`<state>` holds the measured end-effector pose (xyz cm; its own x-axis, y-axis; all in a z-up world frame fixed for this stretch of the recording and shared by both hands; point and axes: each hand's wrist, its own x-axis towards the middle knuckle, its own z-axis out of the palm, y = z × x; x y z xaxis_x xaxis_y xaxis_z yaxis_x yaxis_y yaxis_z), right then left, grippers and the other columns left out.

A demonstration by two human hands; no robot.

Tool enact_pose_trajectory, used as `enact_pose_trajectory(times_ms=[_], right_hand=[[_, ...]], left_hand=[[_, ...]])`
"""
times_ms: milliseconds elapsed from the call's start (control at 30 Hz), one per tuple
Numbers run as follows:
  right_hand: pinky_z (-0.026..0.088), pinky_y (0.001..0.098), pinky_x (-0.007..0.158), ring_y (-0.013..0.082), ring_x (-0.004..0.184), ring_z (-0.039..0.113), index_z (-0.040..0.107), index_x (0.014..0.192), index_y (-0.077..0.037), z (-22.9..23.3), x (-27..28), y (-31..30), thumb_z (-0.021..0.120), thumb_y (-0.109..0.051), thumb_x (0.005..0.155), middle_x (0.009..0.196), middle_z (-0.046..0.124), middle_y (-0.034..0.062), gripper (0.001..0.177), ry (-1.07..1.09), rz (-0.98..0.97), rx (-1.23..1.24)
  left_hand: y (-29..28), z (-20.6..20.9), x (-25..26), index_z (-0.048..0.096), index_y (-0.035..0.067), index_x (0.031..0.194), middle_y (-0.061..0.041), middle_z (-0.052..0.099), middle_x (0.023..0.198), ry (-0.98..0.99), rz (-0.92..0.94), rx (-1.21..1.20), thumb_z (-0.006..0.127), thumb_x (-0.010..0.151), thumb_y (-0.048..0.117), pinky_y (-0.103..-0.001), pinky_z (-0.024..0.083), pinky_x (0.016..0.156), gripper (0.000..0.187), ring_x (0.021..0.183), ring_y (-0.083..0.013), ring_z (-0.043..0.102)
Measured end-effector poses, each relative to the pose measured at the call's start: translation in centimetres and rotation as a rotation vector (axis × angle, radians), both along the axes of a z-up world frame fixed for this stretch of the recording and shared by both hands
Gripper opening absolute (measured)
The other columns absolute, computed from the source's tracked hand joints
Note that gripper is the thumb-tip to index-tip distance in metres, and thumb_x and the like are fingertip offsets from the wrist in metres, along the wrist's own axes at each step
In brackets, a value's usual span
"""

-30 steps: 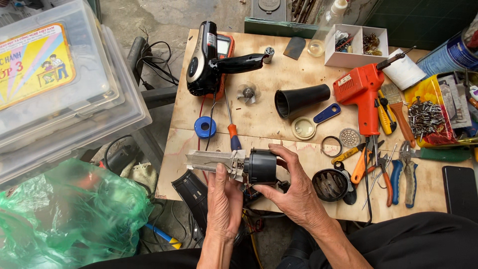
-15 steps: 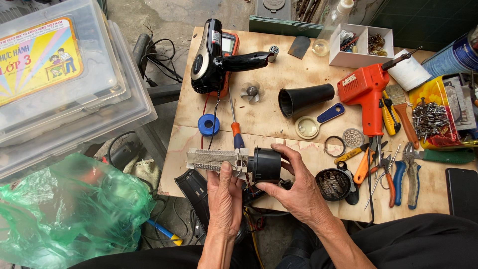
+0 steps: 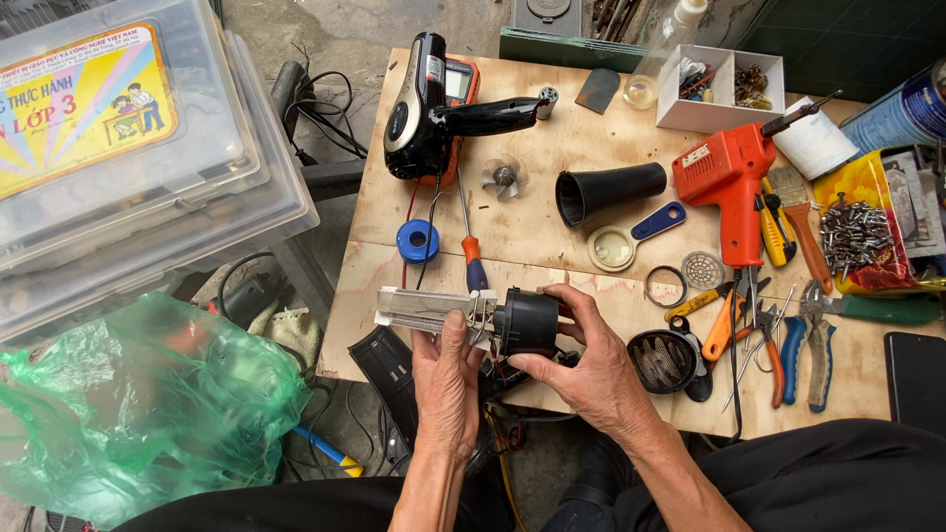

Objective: The person repairs a disassembled hair dryer by hand, manipulating internal wires and components. They use a screwdriver to adjust parts and a heat gun to apply heat to the assembly. The person then reassembles the hair dryer components.

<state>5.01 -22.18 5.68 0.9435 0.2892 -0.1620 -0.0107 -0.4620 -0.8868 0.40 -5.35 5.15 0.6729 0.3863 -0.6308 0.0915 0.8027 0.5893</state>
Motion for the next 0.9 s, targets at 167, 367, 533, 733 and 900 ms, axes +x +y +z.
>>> enact_pose_trajectory(times_ms=[167, 367, 533, 733, 900], right_hand=[[0.062, 0.032, 0.111, 0.0171, 0.126, 0.079, 0.06, 0.147, -0.023, -0.3, 0.1, 0.1, 0.1, -0.033, 0.073, 0.147, 0.072, -0.0025, 0.085, -0.005, -0.016, -0.054], [0.06, 0.0302, 0.112, 0.0142, 0.13, 0.077, 0.062, 0.147, -0.02, 0.4, 0.0, 0.6, 0.097, -0.03, 0.074, 0.145, 0.076, -0.0006, 0.082, 0.099, -0.055, 0.003], [0.06, 0.0308, 0.114, 0.0158, 0.128, 0.078, 0.062, 0.148, -0.021, 0.2, 0.1, 0.6, 0.096, -0.031, 0.074, 0.141, 0.079, 0.003, 0.082, 0.194, -0.075, 0.008], [0.058, 0.0289, 0.115, 0.014, 0.126, 0.077, 0.062, 0.148, -0.018, -0.2, 0.2, 0.4, 0.094, -0.028, 0.075, 0.138, 0.08, 0.0058, 0.08, 0.227, -0.075, 0.067], [0.055, 0.0327, 0.121, 0.0169, 0.136, 0.072, 0.058, 0.152, -0.015, -1.2, 0.5, -0.1, 0.092, -0.026, 0.077, 0.145, 0.076, 0.0101, 0.084, 0.295, -0.063, 0.146]], left_hand=[[0.0, -1.1, -0.1, 0.051, 0.022, 0.164, -0.009, 0.073, 0.133, -0.073, 0.027, 0.03, 0.071, 0.097, 0.024, -0.039, 0.057, 0.094, 0.07, 0.116, -0.0219, 0.072], [0.2, 0.7, 0.1, 0.046, 0.034, 0.169, -0.006, 0.077, 0.135, 0.023, -0.028, 0.011, 0.072, 0.092, 0.031, -0.038, 0.053, 0.097, 0.081, 0.116, -0.0219, 0.075], [0.3, 1.1, 0.0, 0.049, 0.03, 0.166, -0.005, 0.075, 0.136, 0.047, -0.038, 0.021, 0.073, 0.091, 0.031, -0.038, 0.056, 0.1, 0.078, 0.119, -0.0206, 0.074], [0.3, 1.4, -0.1, 0.054, 0.025, 0.162, -0.006, 0.076, 0.129, 0.031, -0.022, 0.026, 0.076, 0.091, 0.027, -0.039, 0.059, 0.1, 0.074, 0.116, -0.0195, 0.074], [0.3, 2.5, -0.1, 0.052, 0.025, 0.164, -0.006, 0.076, 0.134, 0.043, -0.039, 0.068, 0.077, 0.09, 0.023, -0.042, 0.061, 0.1, 0.078, 0.12, -0.0184, 0.073]])
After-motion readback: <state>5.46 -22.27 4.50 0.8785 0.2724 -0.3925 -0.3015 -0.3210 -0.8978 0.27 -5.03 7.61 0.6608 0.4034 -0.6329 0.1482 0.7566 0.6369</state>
